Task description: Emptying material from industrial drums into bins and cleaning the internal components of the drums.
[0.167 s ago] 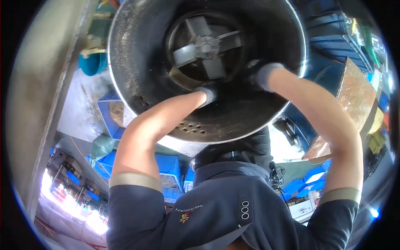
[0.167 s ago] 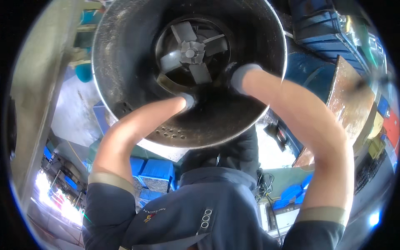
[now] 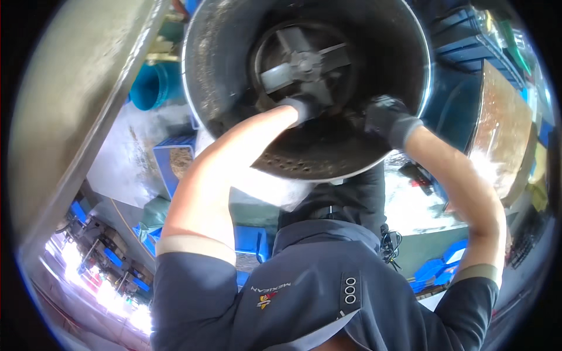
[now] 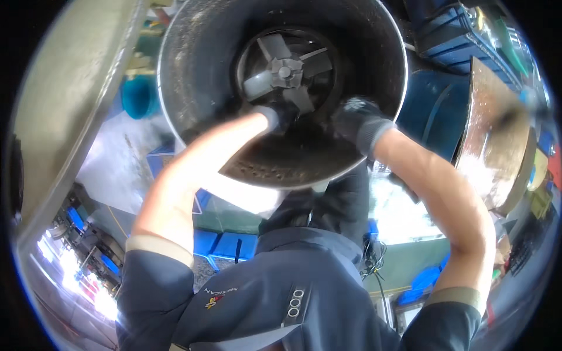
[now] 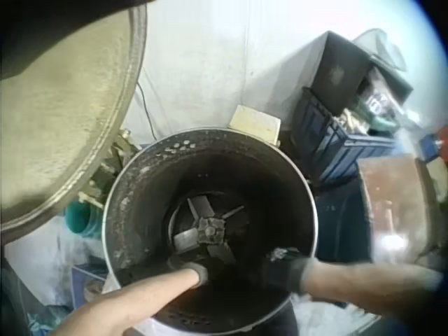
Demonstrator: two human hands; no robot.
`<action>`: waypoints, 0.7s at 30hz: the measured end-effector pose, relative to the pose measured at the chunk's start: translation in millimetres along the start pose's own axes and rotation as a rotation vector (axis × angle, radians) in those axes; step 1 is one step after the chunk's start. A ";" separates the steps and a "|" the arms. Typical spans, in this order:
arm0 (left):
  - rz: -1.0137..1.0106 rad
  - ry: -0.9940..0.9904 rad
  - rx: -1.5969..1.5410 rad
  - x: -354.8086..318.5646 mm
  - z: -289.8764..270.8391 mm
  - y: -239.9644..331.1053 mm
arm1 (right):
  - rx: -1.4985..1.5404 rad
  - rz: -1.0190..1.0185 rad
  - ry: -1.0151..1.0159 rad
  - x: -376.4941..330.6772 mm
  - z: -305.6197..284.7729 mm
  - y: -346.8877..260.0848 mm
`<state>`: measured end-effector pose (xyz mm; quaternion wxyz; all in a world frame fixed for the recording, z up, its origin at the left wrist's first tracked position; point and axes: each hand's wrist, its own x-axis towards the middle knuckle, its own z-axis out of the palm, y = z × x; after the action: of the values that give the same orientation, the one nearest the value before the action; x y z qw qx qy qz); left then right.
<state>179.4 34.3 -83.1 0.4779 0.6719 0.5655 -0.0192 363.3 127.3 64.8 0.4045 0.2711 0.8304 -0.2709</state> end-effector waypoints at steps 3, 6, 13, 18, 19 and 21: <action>-0.060 0.270 -0.061 -50.4 -45.5 51.3 | -0.162 0.129 0.366 -10.4 40.4 0.5; 0.002 0.033 0.540 -67.6 -68.1 45.9 | -0.068 0.136 0.749 -16.8 51.8 10.3; 0.104 0.529 -0.369 -199.8 -109.8 54.3 | 0.083 0.157 0.925 5.1 73.9 34.8; 0.287 1.046 -0.592 -318.1 -92.3 13.1 | 0.244 0.034 1.055 16.9 75.7 56.6; 0.234 1.111 -0.513 -350.9 -73.7 -12.6 | 0.574 0.043 1.079 14.6 67.6 22.7; 0.122 1.204 -0.846 -380.0 -40.9 -28.9 | 0.305 -0.086 1.215 1.6 72.8 51.5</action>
<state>-0.8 -223.1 136.3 0.3032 0.3547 0.6506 0.5992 435.2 115.4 13.3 -0.1943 0.3976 0.8741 -0.2001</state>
